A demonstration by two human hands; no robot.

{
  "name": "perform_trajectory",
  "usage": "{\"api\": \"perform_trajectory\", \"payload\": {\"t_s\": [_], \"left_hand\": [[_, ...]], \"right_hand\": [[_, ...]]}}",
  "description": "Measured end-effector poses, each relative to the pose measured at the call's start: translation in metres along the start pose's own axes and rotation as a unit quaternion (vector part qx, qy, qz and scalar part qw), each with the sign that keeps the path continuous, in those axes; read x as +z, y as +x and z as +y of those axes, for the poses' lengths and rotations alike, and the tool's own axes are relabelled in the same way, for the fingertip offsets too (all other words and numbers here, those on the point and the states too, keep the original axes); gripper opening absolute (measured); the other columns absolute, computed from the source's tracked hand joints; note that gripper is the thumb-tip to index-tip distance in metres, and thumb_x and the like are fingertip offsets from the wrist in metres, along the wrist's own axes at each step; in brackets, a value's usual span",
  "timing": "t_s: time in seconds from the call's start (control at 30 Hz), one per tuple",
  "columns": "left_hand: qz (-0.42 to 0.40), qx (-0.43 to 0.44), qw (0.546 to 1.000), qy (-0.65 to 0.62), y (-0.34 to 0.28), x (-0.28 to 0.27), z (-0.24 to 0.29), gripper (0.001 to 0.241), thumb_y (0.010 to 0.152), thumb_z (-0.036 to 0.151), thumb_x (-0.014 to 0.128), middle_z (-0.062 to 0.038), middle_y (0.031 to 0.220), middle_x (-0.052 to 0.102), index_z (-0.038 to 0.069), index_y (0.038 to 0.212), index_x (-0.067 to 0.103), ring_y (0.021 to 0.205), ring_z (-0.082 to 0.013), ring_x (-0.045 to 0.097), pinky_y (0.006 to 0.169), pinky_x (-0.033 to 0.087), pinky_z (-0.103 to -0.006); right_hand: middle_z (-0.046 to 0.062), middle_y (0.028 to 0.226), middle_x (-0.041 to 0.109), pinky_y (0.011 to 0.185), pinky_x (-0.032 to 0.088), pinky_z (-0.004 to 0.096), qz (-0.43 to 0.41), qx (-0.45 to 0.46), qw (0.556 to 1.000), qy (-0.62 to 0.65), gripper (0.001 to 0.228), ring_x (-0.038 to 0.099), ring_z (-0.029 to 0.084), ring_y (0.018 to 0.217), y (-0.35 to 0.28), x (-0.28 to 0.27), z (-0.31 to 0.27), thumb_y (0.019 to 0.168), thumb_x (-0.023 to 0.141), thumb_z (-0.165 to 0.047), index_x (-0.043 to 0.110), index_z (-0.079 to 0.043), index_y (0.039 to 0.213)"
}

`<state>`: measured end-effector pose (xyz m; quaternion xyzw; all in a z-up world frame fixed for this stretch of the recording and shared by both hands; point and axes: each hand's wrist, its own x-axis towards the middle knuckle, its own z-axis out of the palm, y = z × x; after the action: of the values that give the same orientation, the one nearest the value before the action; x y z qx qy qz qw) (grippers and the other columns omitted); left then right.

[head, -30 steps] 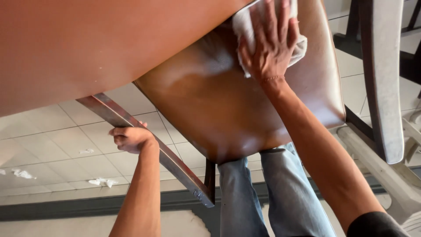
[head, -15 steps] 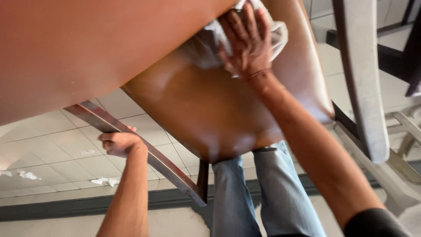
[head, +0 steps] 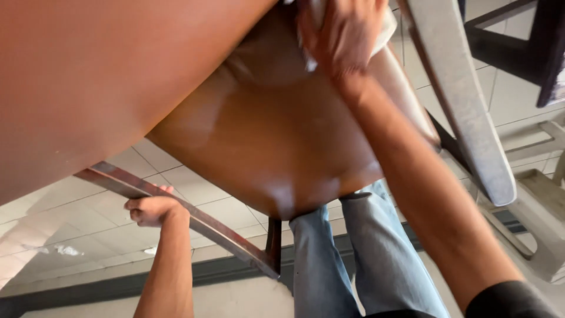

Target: Clean a leather chair with a cloth.

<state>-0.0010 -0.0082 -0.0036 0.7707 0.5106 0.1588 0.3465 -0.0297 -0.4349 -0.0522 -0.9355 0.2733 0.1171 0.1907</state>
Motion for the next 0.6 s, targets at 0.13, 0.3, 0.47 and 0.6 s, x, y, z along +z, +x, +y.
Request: {"api": "perform_trajectory", "payload": {"t_s": [0.13,0.3,0.47,0.6], "left_hand": [[-0.004,-0.002,0.999,-0.046,0.013,0.001,-0.01,0.049,0.098,0.036,0.037,-0.014,0.068,0.066,-0.002,0.08,0.061,0.05,-0.0211,0.058,0.044,0.053,-0.0352],[-0.013,0.014,0.999,0.041,0.0,-0.005,0.002,0.05,0.093,0.034,0.028,-0.012,0.067,0.067,-0.001,0.074,0.06,0.054,-0.0209,0.064,0.051,0.065,-0.0354],[-0.04,-0.021,0.999,0.009,0.003,-0.008,-0.002,0.046,0.092,0.033,0.031,-0.013,0.074,0.067,0.0,0.079,0.059,0.058,-0.022,0.064,0.055,0.063,-0.0385],[-0.034,-0.028,0.999,0.001,0.008,-0.005,-0.006,0.044,0.092,0.034,0.03,-0.014,0.078,0.069,0.0,0.085,0.056,0.058,-0.0223,0.062,0.054,0.061,-0.0383]], "right_hand": [[0.036,0.159,0.036,0.121,0.026,0.065,0.23,-0.086,0.969,-0.024,0.074,0.033,0.056,0.148,-0.079,0.029,-0.009,0.104,0.063,-0.047,0.045,-0.001,0.158],[0.031,0.164,0.026,0.119,0.02,0.07,0.163,-0.11,0.978,-0.074,0.085,0.025,0.058,0.148,-0.078,0.045,-0.007,0.106,0.06,-0.062,0.042,0.0,0.161],[0.035,0.161,0.028,0.119,0.023,0.07,0.187,-0.032,0.981,-0.034,0.082,0.027,0.058,0.148,-0.038,0.04,-0.02,0.106,0.06,-0.055,0.041,0.005,0.159],[0.019,0.141,0.052,0.111,0.038,0.051,0.032,0.162,0.985,0.057,0.057,0.05,0.034,0.132,0.028,0.003,-0.011,0.106,0.046,-0.049,0.052,-0.005,0.142]]}}
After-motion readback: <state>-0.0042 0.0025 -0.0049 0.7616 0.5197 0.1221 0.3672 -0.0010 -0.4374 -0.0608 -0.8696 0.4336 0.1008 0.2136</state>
